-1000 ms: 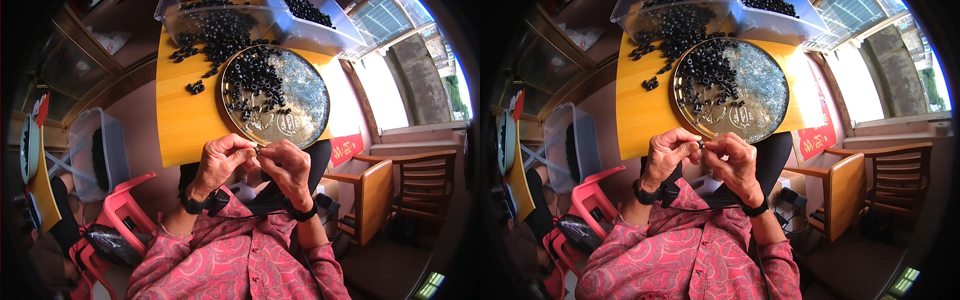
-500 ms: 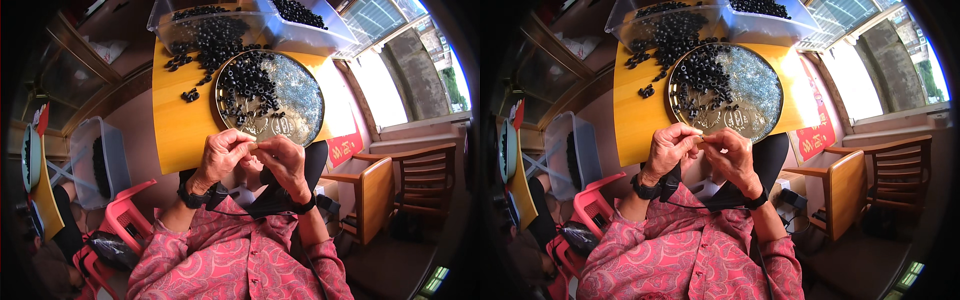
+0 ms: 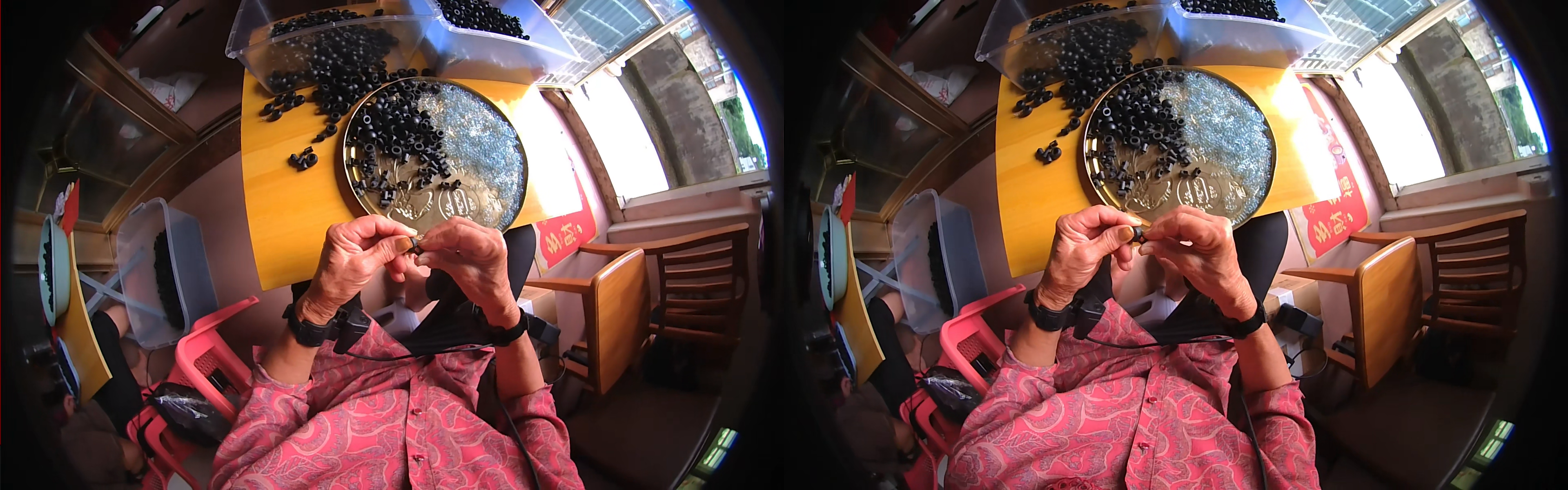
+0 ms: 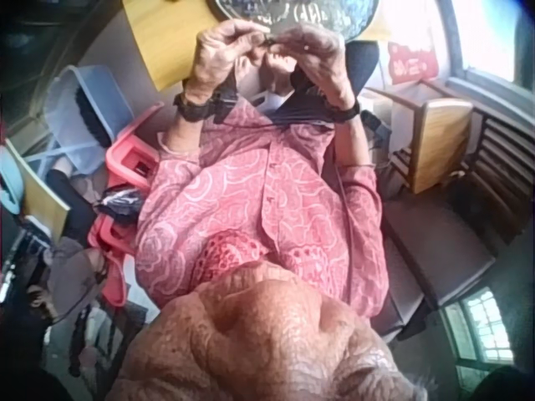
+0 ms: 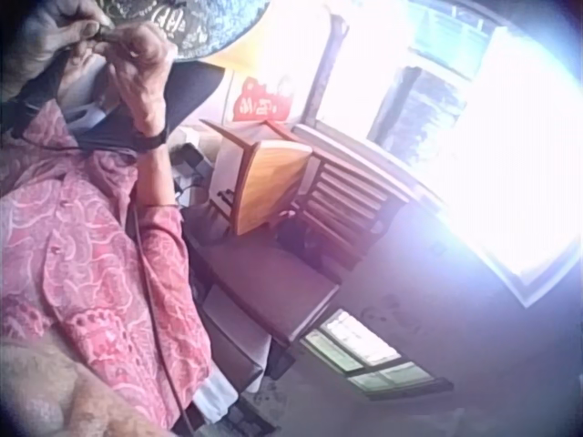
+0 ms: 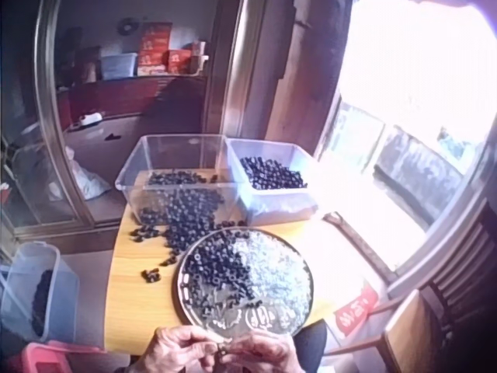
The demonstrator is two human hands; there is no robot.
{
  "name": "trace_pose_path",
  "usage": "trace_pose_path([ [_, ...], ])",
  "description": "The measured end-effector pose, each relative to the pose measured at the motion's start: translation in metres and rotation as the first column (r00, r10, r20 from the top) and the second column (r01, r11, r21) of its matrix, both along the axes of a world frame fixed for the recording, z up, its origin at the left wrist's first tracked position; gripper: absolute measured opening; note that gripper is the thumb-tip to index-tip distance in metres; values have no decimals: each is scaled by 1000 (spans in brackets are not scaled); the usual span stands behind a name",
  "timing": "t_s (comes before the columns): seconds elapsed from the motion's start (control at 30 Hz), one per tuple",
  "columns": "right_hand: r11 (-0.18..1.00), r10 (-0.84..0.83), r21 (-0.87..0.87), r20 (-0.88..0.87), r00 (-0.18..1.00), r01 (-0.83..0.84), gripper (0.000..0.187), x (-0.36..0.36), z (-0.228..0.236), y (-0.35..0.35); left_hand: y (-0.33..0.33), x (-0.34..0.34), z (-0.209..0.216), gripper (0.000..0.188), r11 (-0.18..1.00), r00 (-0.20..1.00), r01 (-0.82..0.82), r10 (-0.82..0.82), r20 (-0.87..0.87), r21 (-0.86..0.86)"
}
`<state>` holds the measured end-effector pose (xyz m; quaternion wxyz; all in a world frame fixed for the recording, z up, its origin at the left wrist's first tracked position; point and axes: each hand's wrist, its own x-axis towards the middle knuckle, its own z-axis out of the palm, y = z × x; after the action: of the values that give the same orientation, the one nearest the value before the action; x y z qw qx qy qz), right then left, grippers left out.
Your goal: Assembling small black plastic parts with metal rings.
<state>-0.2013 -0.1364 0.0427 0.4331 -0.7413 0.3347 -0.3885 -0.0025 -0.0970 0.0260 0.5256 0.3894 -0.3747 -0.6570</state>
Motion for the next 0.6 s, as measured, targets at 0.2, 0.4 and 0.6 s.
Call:
trace_pose_path([
  [0.2, 989, 37, 137, 77, 996, -48, 20, -2, -2, 5, 0, 6, 7, 10, 992, 992, 122, -122, 40, 20],
  [0.4, 956, -11, 290, 217, 976, -53, 27, 3, 6, 13, -1, 9, 13, 16, 973, 973, 221, -216, -84, 64],
  [0.6, 981, 174, 70, 70, 982, -179, 37, -3, 9, 12, -5, 12, 14, 40, 970, 967, 239, -232, -110, 54],
])
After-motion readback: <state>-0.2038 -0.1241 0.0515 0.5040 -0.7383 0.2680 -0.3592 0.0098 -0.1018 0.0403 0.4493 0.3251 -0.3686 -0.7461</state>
